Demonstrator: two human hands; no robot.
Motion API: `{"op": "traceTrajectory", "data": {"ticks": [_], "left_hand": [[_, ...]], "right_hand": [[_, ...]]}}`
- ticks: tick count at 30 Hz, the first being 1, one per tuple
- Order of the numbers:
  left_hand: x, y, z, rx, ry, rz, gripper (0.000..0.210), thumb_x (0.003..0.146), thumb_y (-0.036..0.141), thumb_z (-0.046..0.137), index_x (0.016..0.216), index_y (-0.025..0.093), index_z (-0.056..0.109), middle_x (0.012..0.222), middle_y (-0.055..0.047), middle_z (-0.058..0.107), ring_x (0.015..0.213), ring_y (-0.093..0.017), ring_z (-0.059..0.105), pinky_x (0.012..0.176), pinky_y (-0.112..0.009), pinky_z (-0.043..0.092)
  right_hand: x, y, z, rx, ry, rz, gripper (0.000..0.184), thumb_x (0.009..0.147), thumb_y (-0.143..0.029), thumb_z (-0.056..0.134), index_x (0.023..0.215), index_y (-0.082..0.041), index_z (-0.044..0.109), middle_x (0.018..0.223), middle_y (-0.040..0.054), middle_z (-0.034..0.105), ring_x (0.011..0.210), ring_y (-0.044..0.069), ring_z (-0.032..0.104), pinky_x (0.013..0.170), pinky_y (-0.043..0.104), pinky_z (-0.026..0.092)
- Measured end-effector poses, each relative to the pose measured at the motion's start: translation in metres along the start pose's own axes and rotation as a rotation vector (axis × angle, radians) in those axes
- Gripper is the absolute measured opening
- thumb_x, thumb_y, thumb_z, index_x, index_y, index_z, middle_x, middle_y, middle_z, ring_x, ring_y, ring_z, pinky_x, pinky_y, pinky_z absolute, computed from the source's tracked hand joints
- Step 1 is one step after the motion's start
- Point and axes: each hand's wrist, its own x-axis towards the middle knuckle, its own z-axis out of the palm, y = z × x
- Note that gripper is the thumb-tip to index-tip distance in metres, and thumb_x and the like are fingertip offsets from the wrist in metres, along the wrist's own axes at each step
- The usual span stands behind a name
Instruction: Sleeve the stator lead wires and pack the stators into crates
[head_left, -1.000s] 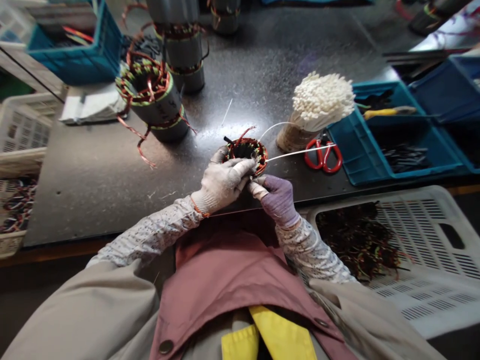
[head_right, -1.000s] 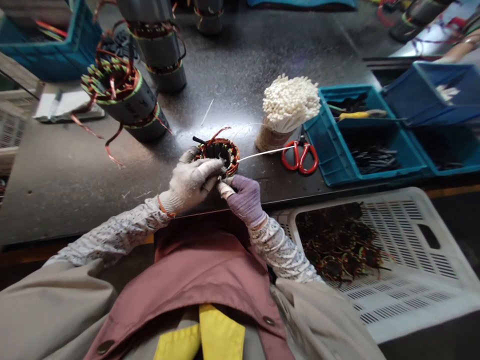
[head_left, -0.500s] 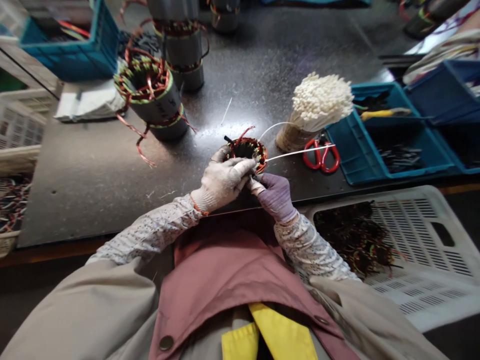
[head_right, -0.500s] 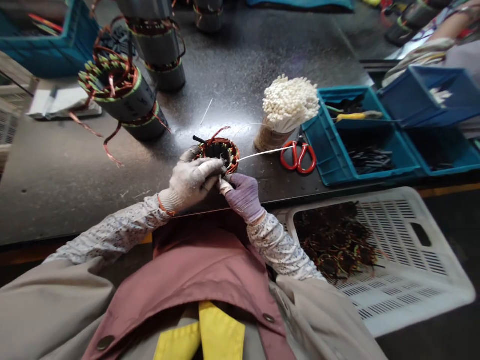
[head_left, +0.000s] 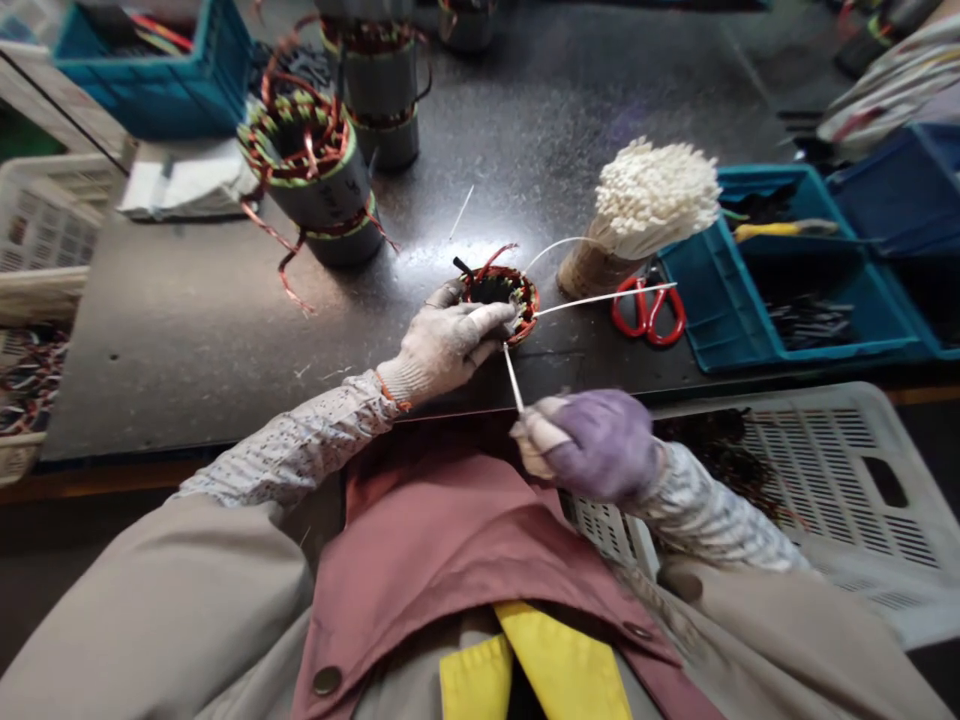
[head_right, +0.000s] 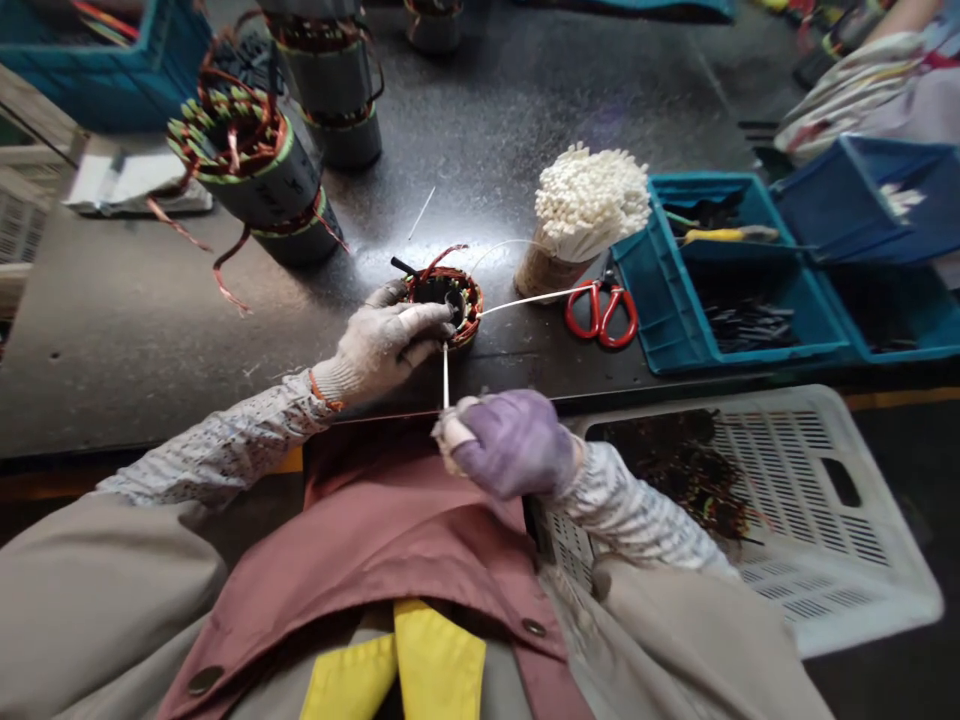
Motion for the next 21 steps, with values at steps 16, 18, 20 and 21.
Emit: {"op": "traceTrajectory", "data": {"ticks": [16,18,20,21], "left_hand": [[-0.005,0.004,-0.046,0.131,-0.123,0.205,0.029,0.09,0.034,0.053,0.109,0.024,0.072,0.124,-0.01,0.068,0.112,-0.028,0.063,0.096,-0.047,0.054],[-0.008,0.007,-0.055,0.16,-0.09,0.17,0.046,0.086,0.04,0.06,0.127,0.019,0.062,0.139,-0.015,0.057,0.128,-0.034,0.052,0.105,-0.056,0.046],[-0.006,0.008,-0.055,0.216,-0.101,0.157,0.056,0.08,0.04,0.068,0.131,0.018,0.059,0.142,-0.017,0.055,0.135,-0.038,0.045,0.111,-0.064,0.036],[-0.004,0.008,-0.051,0.246,-0.136,0.169,0.052,0.077,0.037,0.071,0.126,0.02,0.062,0.137,-0.016,0.059,0.134,-0.039,0.046,0.111,-0.067,0.033]], "right_hand": [[0.054,0.027,-0.001,0.769,0.671,0.43,0.035,0.091,-0.057,0.049,0.086,-0.023,0.058,0.078,0.0022,0.064,0.058,0.012,0.056,0.052,0.025,0.045],[0.009,0.063,-0.021,0.343,0.902,0.598,0.034,0.096,-0.05,0.039,0.094,-0.022,0.059,0.089,0.0057,0.067,0.067,0.013,0.06,0.061,0.027,0.047],[-0.015,0.104,-0.038,0.076,0.795,0.761,0.023,0.09,-0.04,0.055,0.081,-0.02,0.059,0.077,0.0067,0.065,0.071,0.016,0.06,0.069,0.029,0.046],[-0.018,0.122,-0.043,0.04,0.736,0.794,0.02,0.084,-0.036,0.065,0.075,-0.019,0.058,0.071,0.006,0.063,0.072,0.017,0.06,0.07,0.03,0.045]]}}
